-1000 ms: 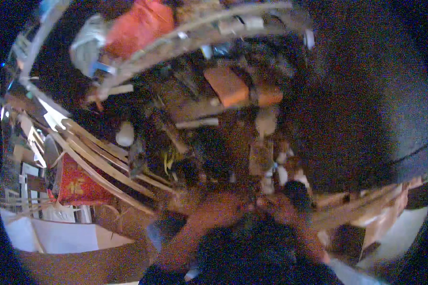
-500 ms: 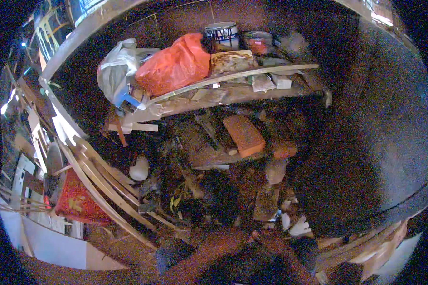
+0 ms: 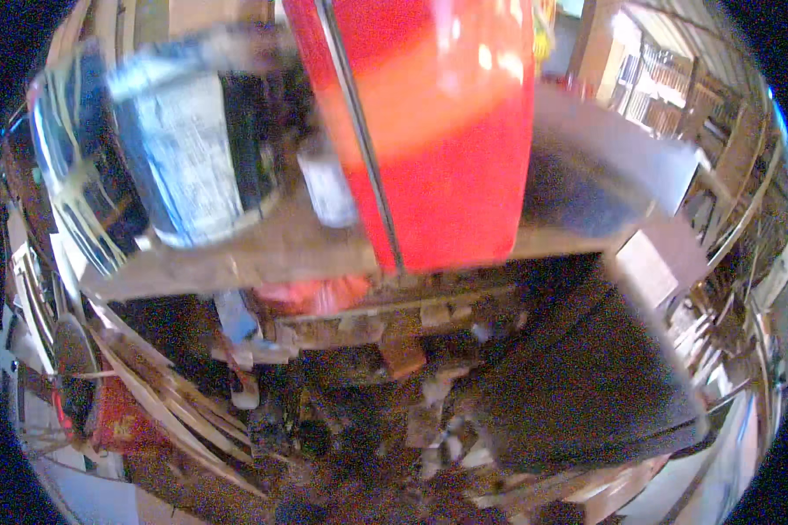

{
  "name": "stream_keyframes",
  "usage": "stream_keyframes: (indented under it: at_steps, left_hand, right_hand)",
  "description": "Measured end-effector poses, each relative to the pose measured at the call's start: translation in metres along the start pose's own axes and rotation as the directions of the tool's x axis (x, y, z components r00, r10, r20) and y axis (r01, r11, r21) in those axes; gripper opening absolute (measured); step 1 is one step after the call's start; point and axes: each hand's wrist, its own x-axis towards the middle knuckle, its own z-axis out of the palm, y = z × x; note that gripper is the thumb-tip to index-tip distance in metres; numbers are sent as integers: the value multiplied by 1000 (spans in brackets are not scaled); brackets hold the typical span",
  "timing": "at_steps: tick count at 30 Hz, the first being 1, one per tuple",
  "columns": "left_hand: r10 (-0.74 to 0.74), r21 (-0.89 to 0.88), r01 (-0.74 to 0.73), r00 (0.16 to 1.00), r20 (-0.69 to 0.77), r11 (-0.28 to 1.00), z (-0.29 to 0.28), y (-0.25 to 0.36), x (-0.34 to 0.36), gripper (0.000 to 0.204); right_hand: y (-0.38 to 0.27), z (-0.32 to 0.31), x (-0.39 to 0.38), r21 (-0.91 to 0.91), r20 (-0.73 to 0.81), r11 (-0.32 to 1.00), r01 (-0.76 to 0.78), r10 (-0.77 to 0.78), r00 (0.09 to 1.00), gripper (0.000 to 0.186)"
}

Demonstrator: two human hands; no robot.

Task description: The person reassembles an angle grinder by fitting the rotor and gear assembly into the plastic housing, attaching the metal gear casing, and adjusting internal components using a screwdriver.

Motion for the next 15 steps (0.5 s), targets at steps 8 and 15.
stream_keyframes:
  at_steps: [8, 15]
  left_hand:
    - [-222, -48, 220, 973, -57, 974, -68, 176, -131, 52]
    - [-270, -84, 260, 949, -164, 962, -78, 302, -245, 56]
  right_hand:
    - [-137, -49, -120, 116, 59, 992, 49, -57, 997, 56]
    - [-233, -110, -215, 60, -47, 983, 176, -173, 984, 57]
